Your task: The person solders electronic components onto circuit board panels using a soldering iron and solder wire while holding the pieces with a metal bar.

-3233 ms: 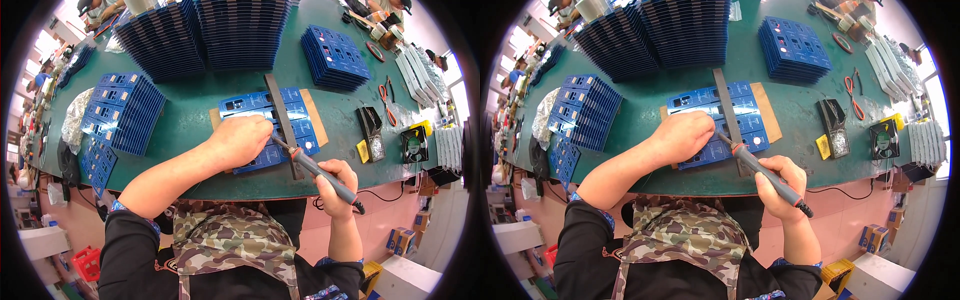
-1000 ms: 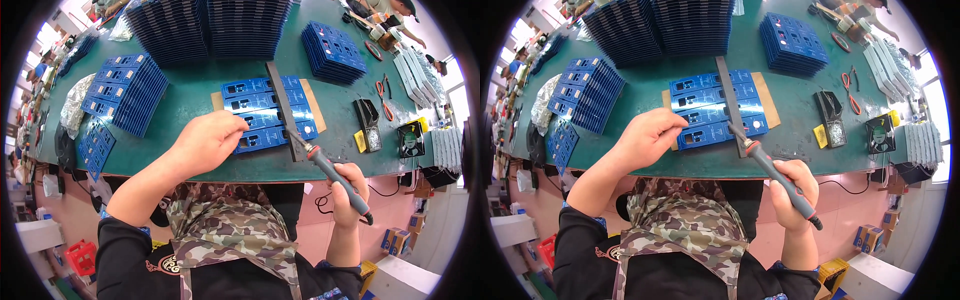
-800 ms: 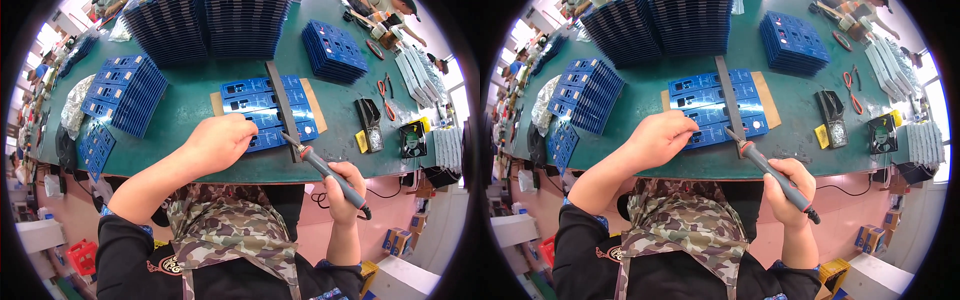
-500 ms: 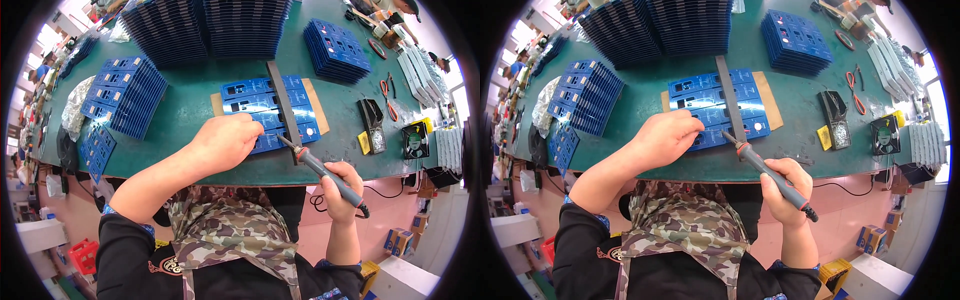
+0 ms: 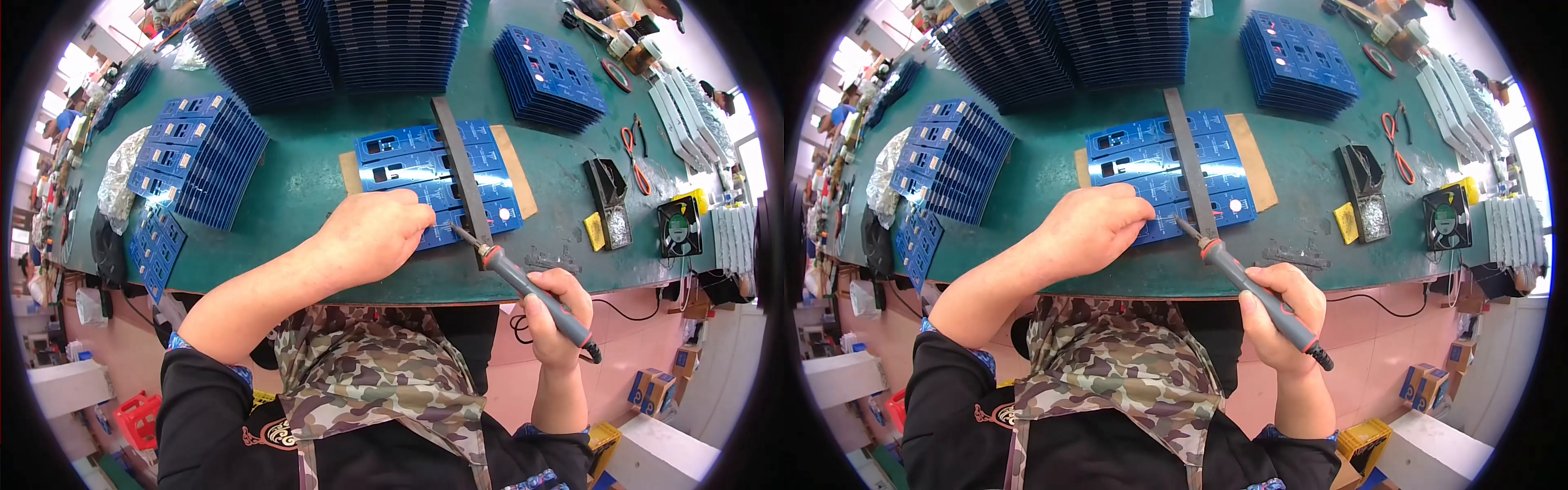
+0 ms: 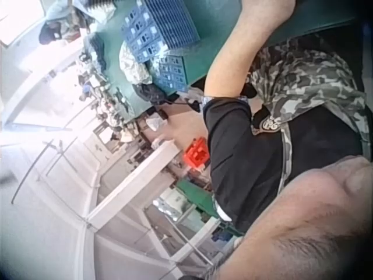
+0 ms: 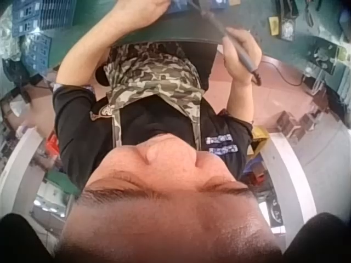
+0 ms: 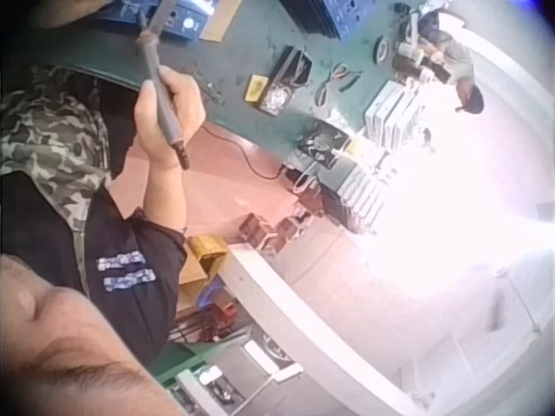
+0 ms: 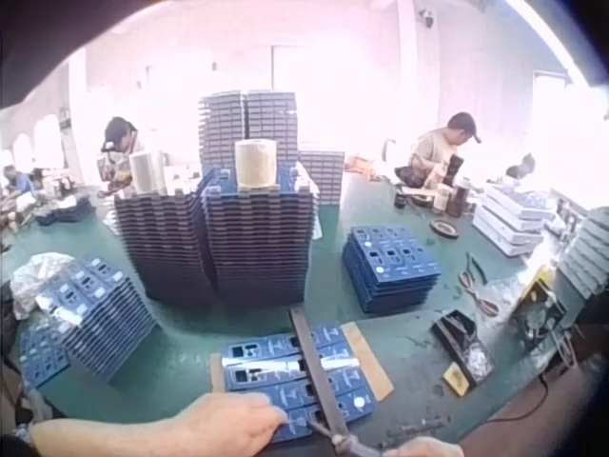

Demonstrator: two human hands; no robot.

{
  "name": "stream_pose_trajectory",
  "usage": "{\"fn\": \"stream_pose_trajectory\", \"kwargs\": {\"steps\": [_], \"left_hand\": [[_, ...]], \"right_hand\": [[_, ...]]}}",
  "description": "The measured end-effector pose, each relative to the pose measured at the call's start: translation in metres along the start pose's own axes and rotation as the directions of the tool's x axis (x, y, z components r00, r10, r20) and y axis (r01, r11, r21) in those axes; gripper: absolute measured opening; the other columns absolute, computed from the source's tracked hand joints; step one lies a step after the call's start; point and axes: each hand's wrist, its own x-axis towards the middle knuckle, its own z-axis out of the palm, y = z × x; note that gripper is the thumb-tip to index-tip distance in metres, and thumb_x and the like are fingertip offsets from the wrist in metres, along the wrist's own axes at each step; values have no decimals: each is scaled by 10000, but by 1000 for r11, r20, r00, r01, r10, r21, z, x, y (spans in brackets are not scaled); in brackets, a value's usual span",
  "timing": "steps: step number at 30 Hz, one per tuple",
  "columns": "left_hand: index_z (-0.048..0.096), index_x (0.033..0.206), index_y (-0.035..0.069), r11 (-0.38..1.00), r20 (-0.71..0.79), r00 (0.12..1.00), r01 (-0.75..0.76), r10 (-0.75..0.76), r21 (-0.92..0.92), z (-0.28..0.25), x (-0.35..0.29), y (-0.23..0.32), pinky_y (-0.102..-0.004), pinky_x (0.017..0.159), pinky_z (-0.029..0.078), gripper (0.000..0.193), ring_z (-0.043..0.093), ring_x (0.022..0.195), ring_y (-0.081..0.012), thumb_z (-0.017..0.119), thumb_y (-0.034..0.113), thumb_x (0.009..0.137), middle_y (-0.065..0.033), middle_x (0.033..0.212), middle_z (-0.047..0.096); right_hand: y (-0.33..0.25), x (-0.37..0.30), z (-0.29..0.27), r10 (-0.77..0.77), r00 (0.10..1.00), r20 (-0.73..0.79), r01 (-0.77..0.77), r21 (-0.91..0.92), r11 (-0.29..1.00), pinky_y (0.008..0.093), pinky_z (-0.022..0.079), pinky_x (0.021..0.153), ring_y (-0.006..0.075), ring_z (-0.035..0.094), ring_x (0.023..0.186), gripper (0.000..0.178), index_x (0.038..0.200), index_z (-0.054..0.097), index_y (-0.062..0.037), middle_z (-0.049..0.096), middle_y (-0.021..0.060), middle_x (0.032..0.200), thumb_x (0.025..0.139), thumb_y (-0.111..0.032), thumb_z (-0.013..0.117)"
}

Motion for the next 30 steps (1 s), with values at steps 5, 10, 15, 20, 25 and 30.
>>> {"fn": "stream_pose_trajectory", "kwargs": {"steps": [5, 10, 15, 20, 25, 30], "left_hand": [[671, 995, 83, 999, -3, 1000, -31, 31, 25, 6, 1, 0, -434, 710, 527, 143, 632, 859, -319, 591, 123, 884, -100, 864, 615], [672, 984, 82, 997, 17, 999, -40, 39, 59, 6, 1, 5, -438, 693, 526, 137, 634, 830, -321, 594, 126, 880, -100, 847, 610], [673, 986, 85, 996, 17, 999, -52, 51, 70, 7, 0, 8, -442, 678, 525, 139, 634, 818, -321, 595, 126, 878, -100, 838, 606], [666, 980, 74, 996, 21, 997, -78, 77, 44, 0, -12, 16, -433, 657, 522, 127, 634, 801, -322, 609, 105, 870, -105, 831, 607], [628, 978, 49, 900, -153, 965, -255, 213, -353, 4, -32, 41, -403, 630, 517, 129, 629, 761, -322, 669, 68, 857, -113, 825, 614], [613, 979, 36, 793, -205, 954, -295, 217, -532, 16, -30, 71, -392, 601, 496, 131, 607, 716, -311, 668, 38, 861, -116, 803, 591]], "right_hand": [[-1, -1, -1, -58, 998, 7, 58, -27, 998, 290, 468, 583, 185, 580, 607, 200, 915, 632, 41, 636, 128, 748, 729, -18, 676], [-2, -4, -2, -70, 998, 1, 70, -24, 997, 295, 464, 575, 196, 578, 599, 201, 911, 631, 40, 629, 127, 734, 725, -20, 676], [-4, -6, -3, -67, 998, 4, 67, -22, 998, 297, 464, 573, 197, 577, 597, 209, 916, 631, 40, 627, 126, 731, 722, -23, 676], [-1, -17, -16, -69, 998, -10, 70, 41, 997, 301, 486, 600, 194, 603, 668, 294, 1024, 622, 44, 650, 131, 811, 780, -85, 723], [-14, -21, -4, 15, 990, -139, 51, 461, 886, 331, 553, 735, 205, 646, 843, 559, 1316, 469, -4, 655, 153, 1035, 913, -297, 722], [-6, -25, 21, -12, 1000, 9, 7, 430, 903, 297, 524, 771, 179, 630, 864, 506, 1277, 494, -24, 653, 146, 1001, 835, 33, 735]]}}
